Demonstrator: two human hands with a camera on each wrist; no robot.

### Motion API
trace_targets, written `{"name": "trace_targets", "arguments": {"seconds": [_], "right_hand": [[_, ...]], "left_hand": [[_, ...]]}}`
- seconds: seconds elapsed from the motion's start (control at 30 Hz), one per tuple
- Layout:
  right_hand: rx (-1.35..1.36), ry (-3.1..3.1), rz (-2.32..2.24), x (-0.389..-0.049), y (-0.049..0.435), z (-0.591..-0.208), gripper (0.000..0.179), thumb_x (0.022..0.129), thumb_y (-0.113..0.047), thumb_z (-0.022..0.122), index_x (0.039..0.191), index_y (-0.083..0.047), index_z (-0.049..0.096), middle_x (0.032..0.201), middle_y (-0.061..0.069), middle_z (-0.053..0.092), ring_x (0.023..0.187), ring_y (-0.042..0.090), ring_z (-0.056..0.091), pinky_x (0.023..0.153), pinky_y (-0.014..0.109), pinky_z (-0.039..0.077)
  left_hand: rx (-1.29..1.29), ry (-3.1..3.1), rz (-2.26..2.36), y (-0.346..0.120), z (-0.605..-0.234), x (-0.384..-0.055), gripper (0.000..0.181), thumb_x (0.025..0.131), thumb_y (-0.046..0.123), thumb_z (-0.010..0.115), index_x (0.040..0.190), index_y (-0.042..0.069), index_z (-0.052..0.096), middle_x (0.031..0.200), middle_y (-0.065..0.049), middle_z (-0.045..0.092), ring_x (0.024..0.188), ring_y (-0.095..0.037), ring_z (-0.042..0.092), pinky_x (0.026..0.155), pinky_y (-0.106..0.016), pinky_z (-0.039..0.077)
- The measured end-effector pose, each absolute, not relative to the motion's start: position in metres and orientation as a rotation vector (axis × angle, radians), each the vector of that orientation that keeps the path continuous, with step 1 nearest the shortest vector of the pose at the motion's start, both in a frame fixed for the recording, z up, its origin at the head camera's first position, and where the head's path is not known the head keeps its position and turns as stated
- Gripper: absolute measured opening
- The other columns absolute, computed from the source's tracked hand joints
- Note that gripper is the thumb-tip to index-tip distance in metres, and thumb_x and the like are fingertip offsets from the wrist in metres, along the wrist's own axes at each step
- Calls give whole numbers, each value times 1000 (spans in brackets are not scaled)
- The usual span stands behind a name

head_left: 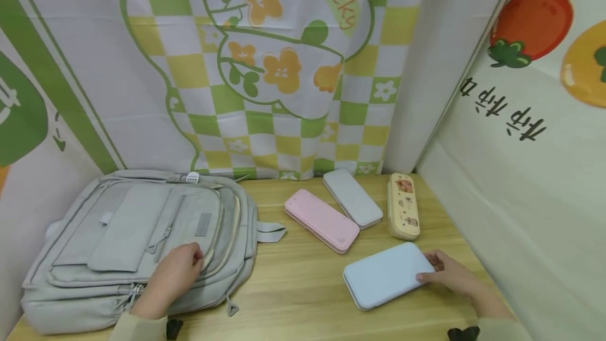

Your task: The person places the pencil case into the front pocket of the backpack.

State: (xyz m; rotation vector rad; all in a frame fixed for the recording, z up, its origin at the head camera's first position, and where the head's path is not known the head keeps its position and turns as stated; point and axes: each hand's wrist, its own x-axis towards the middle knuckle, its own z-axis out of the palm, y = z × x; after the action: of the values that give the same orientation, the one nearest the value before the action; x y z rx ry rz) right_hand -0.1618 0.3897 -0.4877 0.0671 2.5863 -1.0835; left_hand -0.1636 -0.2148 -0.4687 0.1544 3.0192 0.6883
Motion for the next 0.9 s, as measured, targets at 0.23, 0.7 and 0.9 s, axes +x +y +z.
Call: {"name": "trace_targets", "arguments": {"seconds": [0.23,0.7,0.9], "right_hand": [[-86,2561,-970,-177,388,-480,95,86,-25,86,150,15,28,127,35,54,117,51,55,96,62,47],[-60,2502,-983,-180,382,-478,87,85,-22,85,143,18,33,122,37,56,116,50,56,97,63,46],[-161,2442,-895,-186,383,-475,100,82,-19,88,150,18,25,128,38,54,119,50,55,102,66,42]], "left_hand": [[158,3020,700,-214,-471,-161,11,92,3,66,83,9,62,73,1,57,64,-16,51,60,-40,47],[138,3009,654,-216,-467,-163,8,93,4,65,86,8,63,77,0,59,67,-16,52,61,-40,48],[131,2961,665,-214,-469,-164,9,94,3,63,86,7,63,74,0,57,65,-16,51,60,-38,46]]}}
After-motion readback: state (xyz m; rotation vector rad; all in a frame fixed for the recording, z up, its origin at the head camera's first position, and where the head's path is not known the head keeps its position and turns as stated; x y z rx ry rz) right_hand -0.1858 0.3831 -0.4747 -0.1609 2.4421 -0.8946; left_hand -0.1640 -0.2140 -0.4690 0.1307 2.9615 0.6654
